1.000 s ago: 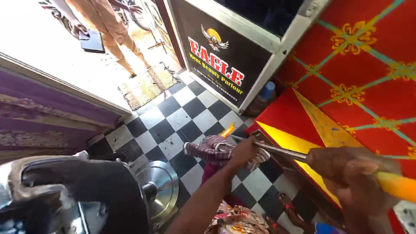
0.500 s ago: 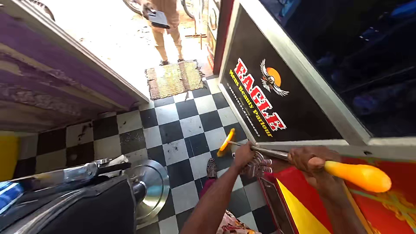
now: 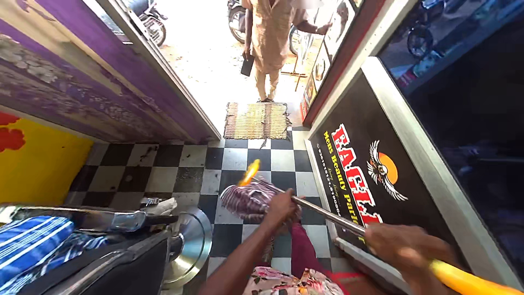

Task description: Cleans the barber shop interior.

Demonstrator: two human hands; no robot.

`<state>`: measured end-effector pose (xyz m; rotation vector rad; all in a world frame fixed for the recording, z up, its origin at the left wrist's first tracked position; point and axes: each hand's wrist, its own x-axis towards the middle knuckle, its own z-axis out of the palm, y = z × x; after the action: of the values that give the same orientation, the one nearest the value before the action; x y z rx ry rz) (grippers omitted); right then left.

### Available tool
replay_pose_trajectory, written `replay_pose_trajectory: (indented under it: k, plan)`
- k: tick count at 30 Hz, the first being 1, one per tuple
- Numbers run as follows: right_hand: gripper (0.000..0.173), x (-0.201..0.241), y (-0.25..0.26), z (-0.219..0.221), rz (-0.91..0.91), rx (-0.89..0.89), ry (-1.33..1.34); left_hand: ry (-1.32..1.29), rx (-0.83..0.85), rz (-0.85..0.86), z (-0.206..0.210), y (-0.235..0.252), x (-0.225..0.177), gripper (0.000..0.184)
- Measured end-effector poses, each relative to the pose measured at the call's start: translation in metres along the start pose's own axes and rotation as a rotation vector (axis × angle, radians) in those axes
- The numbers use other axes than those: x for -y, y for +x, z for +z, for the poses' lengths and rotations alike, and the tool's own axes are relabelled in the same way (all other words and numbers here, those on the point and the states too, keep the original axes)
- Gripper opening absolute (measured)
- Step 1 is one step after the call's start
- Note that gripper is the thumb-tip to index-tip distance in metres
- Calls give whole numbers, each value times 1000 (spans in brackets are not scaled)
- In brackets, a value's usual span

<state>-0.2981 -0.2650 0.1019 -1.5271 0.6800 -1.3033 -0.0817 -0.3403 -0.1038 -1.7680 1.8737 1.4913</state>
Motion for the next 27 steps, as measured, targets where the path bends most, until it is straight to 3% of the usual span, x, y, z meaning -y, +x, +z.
replay_pose_trajectory:
  k: [4, 7, 10, 14, 18, 24, 27]
  plan:
    - [31, 39, 61, -50, 36, 97, -103, -136, 39, 189, 13, 33, -102, 47]
    - [31, -8, 103, -69, 63, 106, -197, -155, 54, 219, 25, 97, -133, 47]
    - [34, -62, 146, -75, 118, 124, -162, -212, 4, 158, 7, 141, -123, 44]
    - [36, -107, 205, -65, 94, 271, -71, -340, -131, -3, -58, 165, -81, 44]
    - [36, -150, 279, -22, 48, 398, 23, -440, -294, -144, -140, 179, -23, 44]
    - [34, -228, 378, 73, 66, 490, 109, -541, -468, -300, -255, 176, 109, 45]
    - [37, -269, 414, 135, 98, 562, 100, -628, -587, -375, -288, 166, 182, 45]
